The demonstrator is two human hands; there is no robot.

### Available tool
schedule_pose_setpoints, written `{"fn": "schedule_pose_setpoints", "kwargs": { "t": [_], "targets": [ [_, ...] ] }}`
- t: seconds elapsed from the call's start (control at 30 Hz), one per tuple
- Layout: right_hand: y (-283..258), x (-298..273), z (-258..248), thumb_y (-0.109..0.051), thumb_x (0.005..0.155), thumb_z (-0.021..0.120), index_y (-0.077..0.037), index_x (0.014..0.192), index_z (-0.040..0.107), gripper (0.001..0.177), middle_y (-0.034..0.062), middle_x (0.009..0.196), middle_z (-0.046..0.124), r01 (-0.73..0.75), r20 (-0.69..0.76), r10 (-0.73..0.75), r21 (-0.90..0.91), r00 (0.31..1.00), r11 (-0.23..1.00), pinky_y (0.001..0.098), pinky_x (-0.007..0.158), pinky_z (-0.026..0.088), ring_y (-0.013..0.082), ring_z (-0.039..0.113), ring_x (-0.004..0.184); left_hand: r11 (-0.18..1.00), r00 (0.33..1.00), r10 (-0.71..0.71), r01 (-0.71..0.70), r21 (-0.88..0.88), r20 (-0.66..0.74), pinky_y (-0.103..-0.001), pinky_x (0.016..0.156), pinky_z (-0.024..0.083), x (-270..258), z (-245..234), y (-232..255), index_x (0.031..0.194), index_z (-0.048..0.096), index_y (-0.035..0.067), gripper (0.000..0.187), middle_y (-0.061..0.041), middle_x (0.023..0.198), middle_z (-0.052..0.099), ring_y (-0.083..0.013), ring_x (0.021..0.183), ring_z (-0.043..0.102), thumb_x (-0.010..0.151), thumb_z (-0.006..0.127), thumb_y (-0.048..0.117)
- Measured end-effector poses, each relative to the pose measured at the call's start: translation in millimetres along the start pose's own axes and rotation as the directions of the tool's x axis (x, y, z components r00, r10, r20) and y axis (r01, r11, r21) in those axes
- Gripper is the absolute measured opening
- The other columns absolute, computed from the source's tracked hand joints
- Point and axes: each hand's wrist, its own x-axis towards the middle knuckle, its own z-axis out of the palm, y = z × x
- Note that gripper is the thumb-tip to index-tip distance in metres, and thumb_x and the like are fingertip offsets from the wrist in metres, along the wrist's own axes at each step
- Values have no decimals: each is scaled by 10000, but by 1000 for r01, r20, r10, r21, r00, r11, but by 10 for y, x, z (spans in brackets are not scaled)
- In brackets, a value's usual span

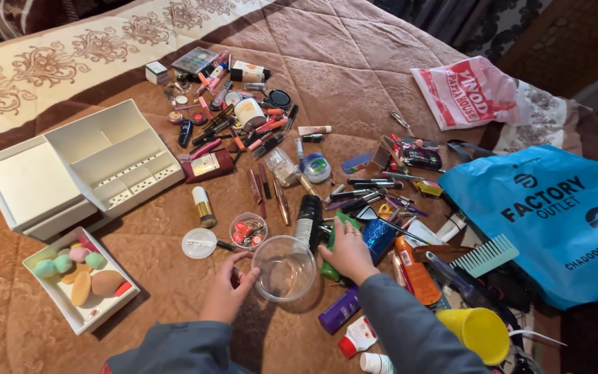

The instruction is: The person is sorting a large collection of makeup items spread on a bed and placing them into a multi-compartment organizer and a plastic cup.

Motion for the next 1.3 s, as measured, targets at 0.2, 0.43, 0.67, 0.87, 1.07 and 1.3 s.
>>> {"fn": "schedule_pose_setpoints", "kwargs": {
  "t": [0.2,0.43,0.67,0.87,1.07,1.3],
  "targets": [
    [-13,114,286,-329,937,682,-129,1653,73,960,256,1660,195,-99,-2,100,-126,995,987,591,1154,335,471,210,1524,998,997,64,-63,6,-47,-283,658,430,-6,-33,-4,1238,717,247,339,50,644,497,-102,612,494,910,702,329],
    [-62,-170,51,-427,990,578,-283,1527,398,584,176,1633,326,-275,61,298,-250,953,929,631,1099,370,441,330,1469,997,996,73,-73,-4,-49,-283,677,440,15,-22,-29,1232,717,238,331,43,659,493,-107,626,499,912,704,321],
    [155,-318,-24,-212,914,655,-109,1298,468,439,213,1236,587,-290,-151,281,-43,948,956,557,844,580,420,656,1070,996,995,77,-79,-33,-58,-280,663,426,0,-37,-34,1220,722,236,313,45,649,481,-103,612,478,914,696,303],
    [436,-467,-187,-230,996,596,-180,1155,528,180,132,1092,714,-371,-205,410,204,889,906,546,784,538,390,693,964,996,994,90,-91,-14,-63,-281,675,433,29,-28,-97,1241,709,230,335,41,660,488,-110,627,489,917,694,313],
    [586,-531,-288,-235,974,606,-201,1048,561,93,108,1065,737,-402,-161,482,365,861,840,500,706,466,369,676,872,998,996,63,-63,4,-70,-293,690,445,16,-42,-71,1257,697,219,361,36,675,518,-117,645,518,915,692,331],
    [568,-482,-338,-357,1037,563,-146,1020,474,230,166,918,723,-359,-174,379,133,909,924,525,722,468,427,663,824,998,995,59,-57,29,-86,-297,698,455,30,-27,-107,1264,698,213,379,37,679,535,-121,654,534,909,694,345]
  ]
}}
